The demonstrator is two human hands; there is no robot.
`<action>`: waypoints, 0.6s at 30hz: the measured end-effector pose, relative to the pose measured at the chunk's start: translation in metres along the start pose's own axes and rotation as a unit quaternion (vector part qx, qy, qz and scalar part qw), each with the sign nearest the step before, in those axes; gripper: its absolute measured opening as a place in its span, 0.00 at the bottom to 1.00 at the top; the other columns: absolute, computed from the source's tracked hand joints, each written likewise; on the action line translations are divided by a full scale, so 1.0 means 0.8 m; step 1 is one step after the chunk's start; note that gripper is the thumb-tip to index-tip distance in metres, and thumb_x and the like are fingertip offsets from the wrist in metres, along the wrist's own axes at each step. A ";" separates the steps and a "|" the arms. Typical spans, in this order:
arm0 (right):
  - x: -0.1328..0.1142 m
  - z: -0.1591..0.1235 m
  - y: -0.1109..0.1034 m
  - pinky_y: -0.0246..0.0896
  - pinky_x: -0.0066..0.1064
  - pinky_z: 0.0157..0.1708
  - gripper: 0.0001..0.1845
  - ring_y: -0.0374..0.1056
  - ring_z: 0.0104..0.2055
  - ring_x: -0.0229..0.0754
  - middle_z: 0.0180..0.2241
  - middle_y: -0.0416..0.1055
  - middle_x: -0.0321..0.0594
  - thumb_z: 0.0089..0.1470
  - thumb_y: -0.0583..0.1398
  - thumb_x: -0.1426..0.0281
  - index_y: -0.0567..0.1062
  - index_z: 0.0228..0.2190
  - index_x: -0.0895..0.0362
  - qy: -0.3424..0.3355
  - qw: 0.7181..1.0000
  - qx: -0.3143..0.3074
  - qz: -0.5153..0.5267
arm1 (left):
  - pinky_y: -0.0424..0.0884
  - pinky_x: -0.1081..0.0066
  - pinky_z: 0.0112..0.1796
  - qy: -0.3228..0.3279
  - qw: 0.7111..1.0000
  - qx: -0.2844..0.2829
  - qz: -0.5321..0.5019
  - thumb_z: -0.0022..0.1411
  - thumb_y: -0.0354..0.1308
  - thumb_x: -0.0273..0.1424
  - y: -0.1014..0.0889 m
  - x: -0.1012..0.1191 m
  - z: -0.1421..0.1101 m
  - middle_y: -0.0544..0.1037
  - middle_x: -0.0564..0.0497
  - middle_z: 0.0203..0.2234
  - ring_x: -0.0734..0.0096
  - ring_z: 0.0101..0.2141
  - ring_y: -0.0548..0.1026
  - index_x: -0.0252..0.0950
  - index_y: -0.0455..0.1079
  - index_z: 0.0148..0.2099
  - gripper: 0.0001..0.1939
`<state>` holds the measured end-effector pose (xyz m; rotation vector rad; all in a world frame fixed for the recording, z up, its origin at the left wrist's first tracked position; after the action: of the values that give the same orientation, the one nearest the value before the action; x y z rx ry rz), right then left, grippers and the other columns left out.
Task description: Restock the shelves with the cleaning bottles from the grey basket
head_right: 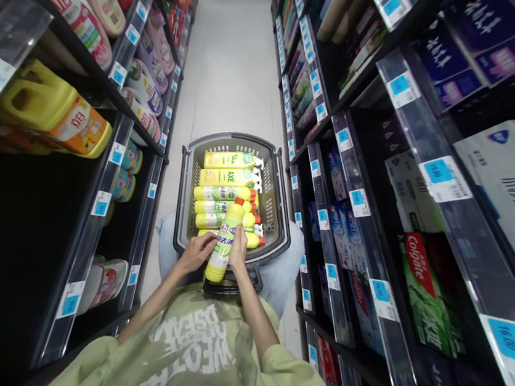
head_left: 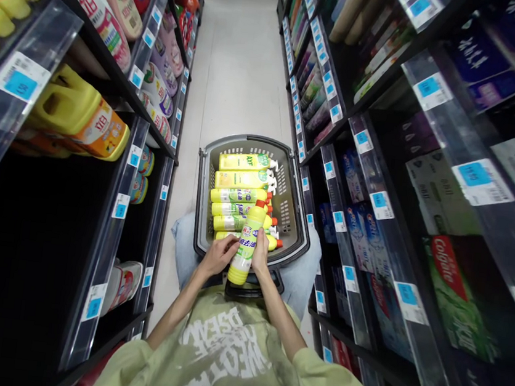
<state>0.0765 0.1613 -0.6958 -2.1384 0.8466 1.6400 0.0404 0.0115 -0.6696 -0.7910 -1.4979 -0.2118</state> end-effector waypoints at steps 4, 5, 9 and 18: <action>0.001 -0.002 -0.001 0.63 0.33 0.36 0.31 0.64 0.33 0.41 0.29 0.68 0.36 0.58 0.56 0.38 0.70 0.29 0.54 -0.001 1.000 -0.002 -0.006 | 0.69 0.72 0.34 -0.008 1.000 0.010 -0.012 0.72 0.53 0.43 0.001 0.001 -0.001 0.79 0.49 0.33 0.68 0.32 0.76 0.36 0.71 0.43 0.16; 0.001 -0.003 -0.001 0.63 0.33 0.36 0.31 0.64 0.33 0.42 0.30 0.68 0.37 0.58 0.55 0.38 0.70 0.29 0.54 -0.002 1.000 -0.005 -0.007 | 0.69 0.72 0.35 -0.011 1.000 0.010 -0.023 0.72 0.53 0.43 0.002 0.001 -0.002 0.79 0.49 0.33 0.68 0.32 0.76 0.36 0.70 0.43 0.15; 0.000 -0.004 -0.004 0.66 0.34 0.38 0.29 0.67 0.35 0.43 0.33 0.72 0.40 0.58 0.56 0.40 0.71 0.33 0.54 -0.009 0.999 -0.033 -0.013 | 0.68 0.71 0.31 -0.024 0.997 0.002 -0.073 0.69 0.57 0.44 0.003 -0.002 -0.001 0.76 0.51 0.29 0.70 0.29 0.73 0.36 0.68 0.42 0.15; -0.011 -0.018 -0.020 0.67 0.40 0.35 0.26 0.66 0.32 0.46 0.29 0.72 0.40 0.50 0.59 0.40 0.70 0.30 0.51 -0.003 0.990 -0.123 -0.062 | 0.74 0.62 0.37 -0.064 0.983 0.060 -0.162 0.58 0.65 0.50 0.021 -0.006 0.000 0.76 0.43 0.43 0.62 0.39 0.76 0.38 0.68 0.57 0.31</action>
<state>0.0963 0.1677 -0.6848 -2.2943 0.5181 1.7636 0.0500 0.0222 -0.6801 -0.4671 -1.7424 -0.3144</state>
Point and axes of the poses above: each hand's wrist, its own z-axis towards the middle knuckle, its own y-axis out of the palm, x = y × z, the point moved 1 cm from there along z, towards the middle knuckle
